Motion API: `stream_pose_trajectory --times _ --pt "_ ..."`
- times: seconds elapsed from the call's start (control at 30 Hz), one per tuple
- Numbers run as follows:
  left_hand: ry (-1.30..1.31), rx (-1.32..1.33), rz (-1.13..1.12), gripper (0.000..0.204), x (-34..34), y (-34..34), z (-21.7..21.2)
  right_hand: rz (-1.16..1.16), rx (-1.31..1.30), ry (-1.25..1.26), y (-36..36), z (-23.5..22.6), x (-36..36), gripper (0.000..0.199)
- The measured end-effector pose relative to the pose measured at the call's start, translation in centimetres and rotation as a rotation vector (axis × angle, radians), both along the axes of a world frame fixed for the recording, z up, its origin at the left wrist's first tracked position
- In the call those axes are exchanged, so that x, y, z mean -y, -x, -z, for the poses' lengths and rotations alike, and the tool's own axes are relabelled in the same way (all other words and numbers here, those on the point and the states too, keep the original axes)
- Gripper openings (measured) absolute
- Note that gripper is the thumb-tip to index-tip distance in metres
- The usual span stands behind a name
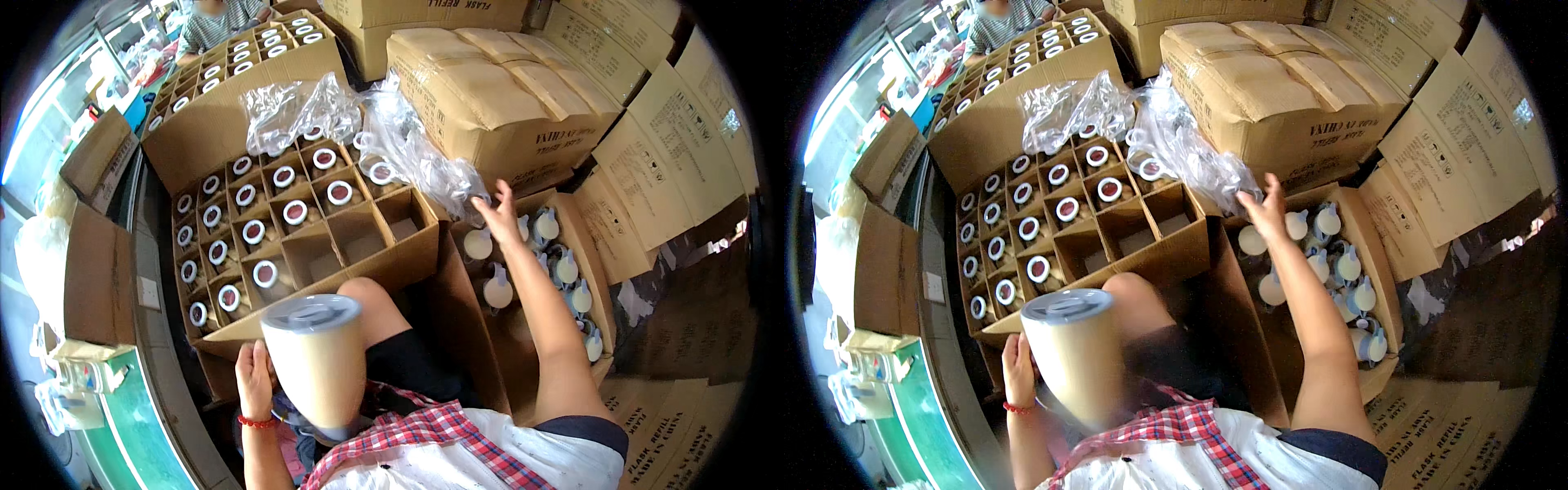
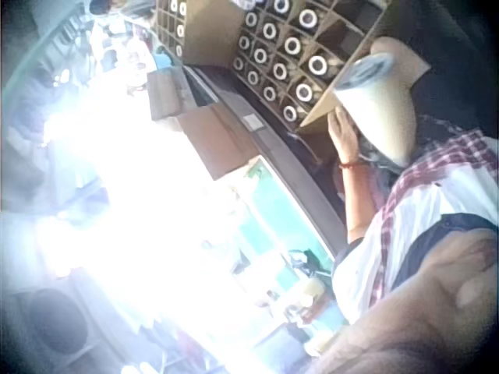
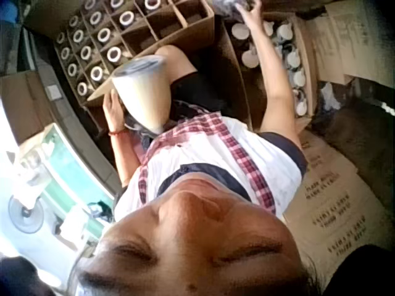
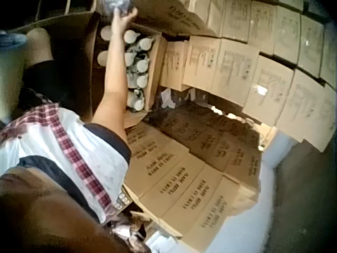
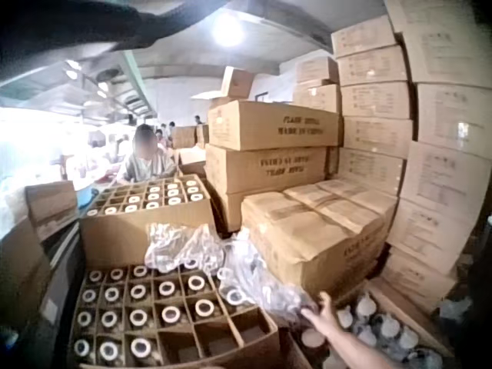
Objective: The person assembles beige flasks by inserting metal strainers into the bodies and screwing on grey lids. The person handles the flasks one at a time, placing them into plastic bags and then into a cardboard box.
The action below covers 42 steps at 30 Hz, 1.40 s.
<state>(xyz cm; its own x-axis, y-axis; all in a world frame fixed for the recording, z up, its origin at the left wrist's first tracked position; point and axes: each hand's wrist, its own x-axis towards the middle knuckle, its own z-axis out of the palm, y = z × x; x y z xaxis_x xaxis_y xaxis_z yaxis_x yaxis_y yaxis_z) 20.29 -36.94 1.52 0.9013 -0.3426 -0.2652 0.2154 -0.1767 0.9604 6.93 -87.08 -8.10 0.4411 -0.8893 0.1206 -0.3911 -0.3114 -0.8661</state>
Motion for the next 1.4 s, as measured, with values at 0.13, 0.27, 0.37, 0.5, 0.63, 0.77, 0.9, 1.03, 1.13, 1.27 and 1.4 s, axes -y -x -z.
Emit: stream_pose_trajectory --times 0.13,0.27,0.37,0.5,0.63,0.77,0.9,1.03,1.13,1.27,1.4 --pt "-0.171 -0.01 0.138 0.027 0.8 -0.5 1.5 -0.088 0.118 -0.338 1.4 8.5 9.0 0.036" --pt "-0.105 0.153 0.124 0.021 0.1 -2.0 1.3 -0.338 0.969 -0.84 -5.9 -2.5 -2.0 0.019" --pt "-0.069 0.4 0.269 0.026 4.2 -5.9 -2.9 -0.611 1.054 -0.852 -6.5 -6.9 -8.1 0.023" --pt "-0.089 0.673 0.628 0.086 13.3 -8.2 -5.9 -0.829 0.848 -0.735 -7.8 -9.1 -14.5 0.02" --pt "-0.425 0.745 0.81 0.055 18.6 -12.3 -3.4 -1.006 0.609 -0.544 -7.3 -9.2 -19.0 0.019" --pt "0.328 0.456 0.522 0.019 14.9 -13.2 -2.2 -0.997 0.367 0.427 -4.5 -7.7 -19.3 0.023" --pt "0.483 0.409 0.355 0.017 6.5 -10.4 3.0 -0.946 0.276 0.605 -2.4 -4.5 -20.4 0.019" --pt "0.117 0.167 0.323 0.024 0.8 -5.4 10.0 -0.938 0.254 0.423 -1.8 -1.3 -22.1 0.024" --pt "0.322 -0.093 0.128 0.015 -1.2 -4.1 3.9 -1.054 0.166 0.249 -0.1 -4.5 -23.6 0.02" --pt "0.173 0.303 -0.057 0.011 -4.2 -0.7 4.9 -1.268 0.171 0.196 2.0 -6.1 -26.5 0.009" --pt "-0.02 0.513 -0.12 0.014 -6.2 3.9 4.8 -1.349 0.101 0.237 5.3 -4.9 -28.2 0.008"
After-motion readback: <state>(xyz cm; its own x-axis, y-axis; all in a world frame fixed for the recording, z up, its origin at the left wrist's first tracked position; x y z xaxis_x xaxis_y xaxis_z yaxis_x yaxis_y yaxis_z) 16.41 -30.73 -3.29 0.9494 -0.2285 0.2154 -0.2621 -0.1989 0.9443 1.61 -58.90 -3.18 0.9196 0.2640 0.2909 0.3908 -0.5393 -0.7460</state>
